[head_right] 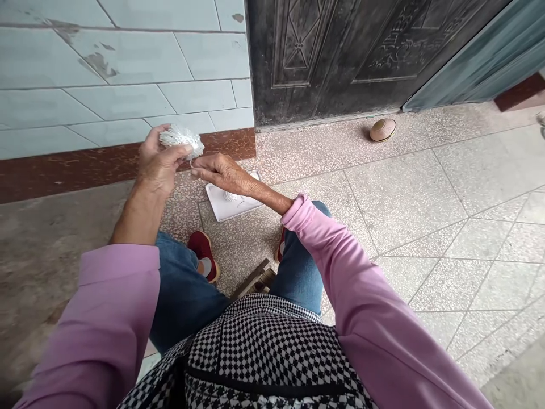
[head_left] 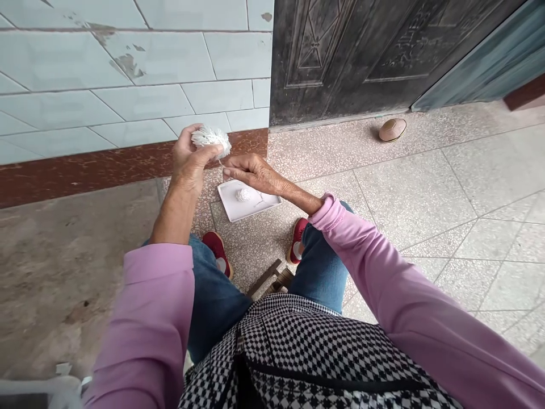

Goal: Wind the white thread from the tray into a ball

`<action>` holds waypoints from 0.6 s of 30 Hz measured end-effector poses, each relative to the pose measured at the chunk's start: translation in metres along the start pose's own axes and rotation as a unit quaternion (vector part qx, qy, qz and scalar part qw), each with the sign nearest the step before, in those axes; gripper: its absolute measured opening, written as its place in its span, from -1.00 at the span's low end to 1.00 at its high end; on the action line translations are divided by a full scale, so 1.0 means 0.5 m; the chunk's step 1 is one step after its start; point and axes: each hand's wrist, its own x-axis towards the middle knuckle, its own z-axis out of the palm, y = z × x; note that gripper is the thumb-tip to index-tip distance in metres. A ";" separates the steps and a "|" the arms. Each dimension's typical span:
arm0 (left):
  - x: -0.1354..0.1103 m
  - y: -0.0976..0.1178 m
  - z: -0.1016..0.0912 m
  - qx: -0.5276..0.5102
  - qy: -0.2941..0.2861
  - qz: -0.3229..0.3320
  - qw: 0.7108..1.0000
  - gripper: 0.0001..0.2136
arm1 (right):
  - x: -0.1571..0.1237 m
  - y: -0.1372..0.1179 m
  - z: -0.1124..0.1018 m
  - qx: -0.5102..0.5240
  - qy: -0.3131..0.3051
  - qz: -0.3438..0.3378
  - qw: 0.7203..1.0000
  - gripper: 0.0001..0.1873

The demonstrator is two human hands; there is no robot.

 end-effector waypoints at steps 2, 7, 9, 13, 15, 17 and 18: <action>-0.005 0.004 0.001 0.022 -0.029 -0.014 0.999 -0.34 | -0.001 -0.005 -0.017 0.010 0.030 -0.009 0.999 -0.45; -0.040 0.022 0.041 -0.004 -0.032 -0.049 0.998 -0.38 | 0.006 -0.001 -0.072 0.018 0.123 -0.014 0.992 -0.40; -0.049 0.027 0.051 0.021 -0.069 -0.062 0.995 -0.34 | 0.007 0.004 -0.083 0.019 0.147 -0.005 0.989 -0.39; -0.052 0.031 0.049 0.069 -0.157 -0.080 0.982 -0.32 | 0.006 0.010 -0.089 0.034 0.160 -0.006 0.987 -0.35; -0.051 0.033 0.044 0.067 -0.173 -0.085 0.979 -0.32 | 0.005 0.009 -0.090 0.041 0.162 -0.006 0.986 -0.36; -0.052 0.036 0.042 0.060 -0.187 -0.087 0.977 -0.30 | 0.006 0.007 -0.091 0.050 0.163 0.002 0.985 -0.39; -0.053 0.039 0.041 0.057 -0.194 -0.087 0.975 -0.31 | 0.007 0.007 -0.092 0.056 0.162 0.006 0.985 -0.39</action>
